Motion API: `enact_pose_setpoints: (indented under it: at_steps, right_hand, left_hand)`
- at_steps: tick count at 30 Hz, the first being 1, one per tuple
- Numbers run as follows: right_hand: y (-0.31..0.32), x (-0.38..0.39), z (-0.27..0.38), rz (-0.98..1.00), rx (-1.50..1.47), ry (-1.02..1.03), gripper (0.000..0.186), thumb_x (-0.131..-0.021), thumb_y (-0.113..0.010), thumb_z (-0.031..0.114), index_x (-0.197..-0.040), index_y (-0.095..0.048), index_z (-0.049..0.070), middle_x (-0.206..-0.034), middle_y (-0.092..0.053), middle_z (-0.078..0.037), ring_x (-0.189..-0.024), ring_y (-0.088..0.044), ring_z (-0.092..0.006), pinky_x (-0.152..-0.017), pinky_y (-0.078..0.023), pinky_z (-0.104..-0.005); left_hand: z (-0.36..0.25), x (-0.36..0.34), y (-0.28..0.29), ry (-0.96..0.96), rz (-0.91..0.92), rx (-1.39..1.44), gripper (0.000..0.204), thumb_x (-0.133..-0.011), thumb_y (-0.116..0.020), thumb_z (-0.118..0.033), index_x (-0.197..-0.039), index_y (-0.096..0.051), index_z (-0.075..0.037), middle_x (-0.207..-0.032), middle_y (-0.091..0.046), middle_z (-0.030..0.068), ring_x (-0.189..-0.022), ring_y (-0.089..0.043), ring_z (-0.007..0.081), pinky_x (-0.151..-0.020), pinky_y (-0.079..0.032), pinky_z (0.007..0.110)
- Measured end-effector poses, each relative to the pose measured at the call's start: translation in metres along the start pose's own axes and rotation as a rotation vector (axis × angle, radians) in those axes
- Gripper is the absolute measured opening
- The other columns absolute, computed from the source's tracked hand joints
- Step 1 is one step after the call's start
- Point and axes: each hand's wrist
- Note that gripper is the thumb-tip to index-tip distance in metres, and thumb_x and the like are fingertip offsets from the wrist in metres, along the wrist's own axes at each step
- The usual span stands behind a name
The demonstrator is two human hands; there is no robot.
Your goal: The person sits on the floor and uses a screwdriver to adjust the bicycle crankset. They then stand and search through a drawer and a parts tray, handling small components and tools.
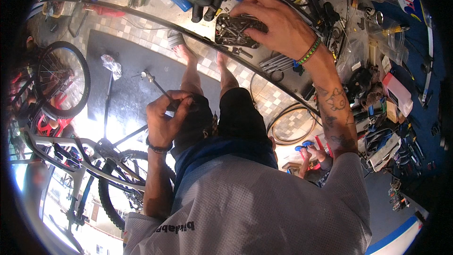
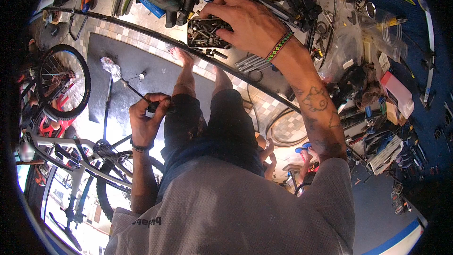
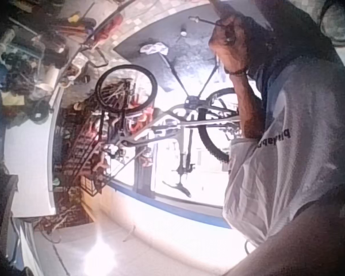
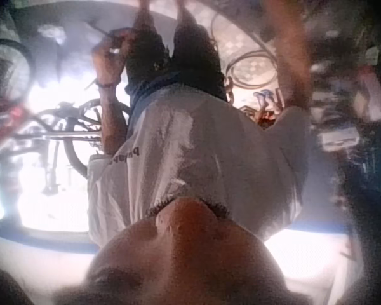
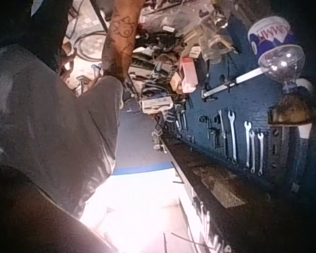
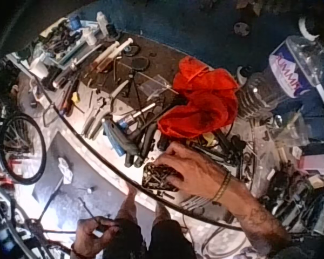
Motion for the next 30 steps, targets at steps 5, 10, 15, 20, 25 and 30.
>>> enact_pose_setpoints:
  at_steps: [5,10,15,20,25,30]
  right_hand:
    - [0.000,0.000,0.001,0.010,-0.040,-0.030,0.038,-0.089,-0.080,0.005,-0.126,-0.074,0.010,-0.116,-0.066,-0.007,-0.107,-0.070,-0.0296,-0.095,-0.058,-0.0423]
    - [0.004,0.001,-0.008,0.030,-0.071,0.024,0.045,-0.088,-0.077,-0.001,-0.131,-0.074,0.011,-0.119,-0.066,-0.008,-0.106,-0.069,-0.0297,-0.093,-0.057,-0.0384]
    - [0.006,0.002,-0.011,0.049,-0.120,0.033,0.049,-0.087,-0.076,-0.002,-0.135,-0.073,0.012,-0.120,-0.067,-0.008,-0.107,-0.070,-0.0284,-0.093,-0.057,-0.0385]
    - [0.007,0.001,-0.002,0.069,-0.060,-0.011,0.053,-0.085,-0.082,0.002,-0.136,-0.072,0.012,-0.121,-0.067,-0.007,-0.107,-0.070,-0.0282,-0.092,-0.058,-0.0385]
    - [0.008,-0.003,-0.001,0.096,0.003,-0.046,0.052,-0.084,-0.087,0.010,-0.134,-0.072,0.012,-0.118,-0.065,-0.007,-0.107,-0.070,-0.0287,-0.095,-0.058,-0.0401]
    - [0.012,-0.002,-0.006,0.121,-0.066,-0.032,0.061,-0.081,-0.089,0.011,-0.138,-0.069,0.012,-0.120,-0.065,-0.008,-0.106,-0.069,-0.0293,-0.094,-0.057,-0.0394]
  left_hand:
    - [0.000,0.000,-0.001,0.023,0.004,0.011,0.014,-0.094,-0.081,-0.005,-0.108,-0.081,-0.001,-0.100,-0.084,0.0104,-0.088,-0.080,0.0187,-0.080,-0.062,0.031]
    - [-0.002,-0.002,-0.002,0.025,0.003,0.033,0.013,-0.095,-0.080,-0.003,-0.107,-0.081,-0.001,-0.098,-0.083,0.0100,-0.086,-0.080,0.0174,-0.079,-0.062,0.031]
    - [-0.006,-0.003,-0.003,0.026,-0.001,0.053,0.012,-0.095,-0.080,-0.003,-0.107,-0.081,-0.002,-0.096,-0.083,0.0097,-0.085,-0.080,0.0168,-0.077,-0.061,0.030]
    - [-0.004,-0.004,-0.003,0.002,0.011,0.025,0.013,-0.095,-0.080,-0.004,-0.108,-0.081,-0.002,-0.097,-0.084,0.0101,-0.084,-0.080,0.0169,-0.077,-0.062,0.030]
    - [-0.005,-0.005,-0.003,0.000,0.009,0.006,0.013,-0.095,-0.081,-0.004,-0.108,-0.081,-0.001,-0.097,-0.084,0.0103,-0.085,-0.080,0.0176,-0.077,-0.062,0.031]
    - [-0.002,-0.003,-0.004,0.026,-0.001,0.037,0.014,-0.094,-0.081,-0.003,-0.108,-0.081,-0.001,-0.098,-0.083,0.0104,-0.086,-0.081,0.0185,-0.078,-0.062,0.031]
Point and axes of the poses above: each hand's wrist, its own x-axis away from the middle knuckle, its own y-axis out of the back of the hand, z = x × y
